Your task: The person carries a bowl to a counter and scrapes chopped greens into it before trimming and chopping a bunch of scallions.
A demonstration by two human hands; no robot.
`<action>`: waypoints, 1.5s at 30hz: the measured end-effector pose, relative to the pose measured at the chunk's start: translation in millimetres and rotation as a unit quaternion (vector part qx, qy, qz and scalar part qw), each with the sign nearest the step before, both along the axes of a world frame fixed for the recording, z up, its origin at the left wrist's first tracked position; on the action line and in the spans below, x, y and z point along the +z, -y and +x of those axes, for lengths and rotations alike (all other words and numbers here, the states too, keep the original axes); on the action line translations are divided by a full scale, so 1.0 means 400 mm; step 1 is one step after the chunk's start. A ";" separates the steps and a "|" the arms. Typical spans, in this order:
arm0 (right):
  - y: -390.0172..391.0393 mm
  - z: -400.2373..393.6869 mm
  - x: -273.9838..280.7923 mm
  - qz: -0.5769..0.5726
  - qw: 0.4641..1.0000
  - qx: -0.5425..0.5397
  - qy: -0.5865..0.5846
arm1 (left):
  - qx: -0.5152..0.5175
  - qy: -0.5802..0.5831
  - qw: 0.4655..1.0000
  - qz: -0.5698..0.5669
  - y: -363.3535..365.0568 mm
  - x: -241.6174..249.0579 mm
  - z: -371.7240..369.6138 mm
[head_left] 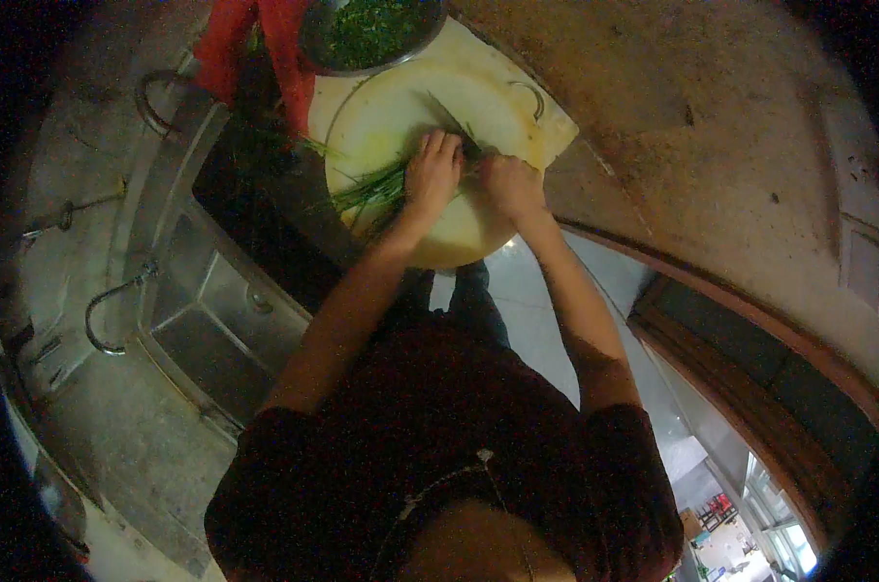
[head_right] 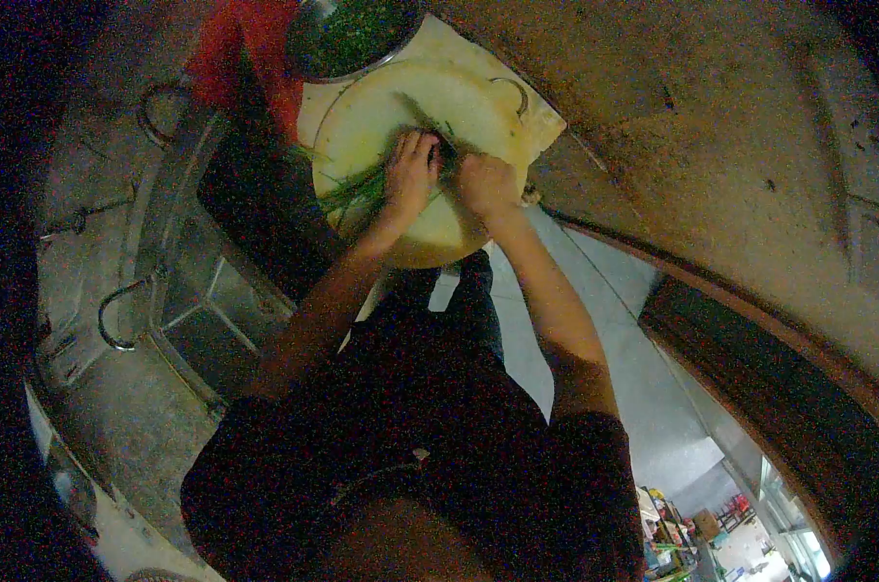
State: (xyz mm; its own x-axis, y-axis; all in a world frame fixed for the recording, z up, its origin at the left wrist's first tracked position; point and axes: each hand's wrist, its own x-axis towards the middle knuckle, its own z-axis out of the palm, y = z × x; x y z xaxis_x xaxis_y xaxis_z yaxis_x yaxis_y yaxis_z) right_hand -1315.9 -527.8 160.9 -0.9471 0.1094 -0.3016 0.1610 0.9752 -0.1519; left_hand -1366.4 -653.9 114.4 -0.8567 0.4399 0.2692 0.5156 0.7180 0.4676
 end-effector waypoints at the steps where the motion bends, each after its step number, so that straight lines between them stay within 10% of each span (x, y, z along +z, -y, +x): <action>1: -0.004 0.008 0.004 0.001 1.000 0.000 0.000 | -0.008 0.003 1.000 0.010 0.003 -0.006 -0.002; 45: 0.036 0.116 0.046 -0.006 0.999 -0.014 -0.048 | 0.028 0.017 0.999 0.017 0.006 -0.013 0.002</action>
State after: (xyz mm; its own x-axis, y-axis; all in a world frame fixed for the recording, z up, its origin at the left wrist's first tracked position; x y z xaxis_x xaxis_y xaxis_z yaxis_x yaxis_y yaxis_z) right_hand -1269.6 -542.2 179.2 -0.9683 0.1335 -0.2114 0.1728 0.9684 -0.1801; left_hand -1365.6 -656.3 109.1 -0.8887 0.3818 0.2539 0.4584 0.7291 0.5082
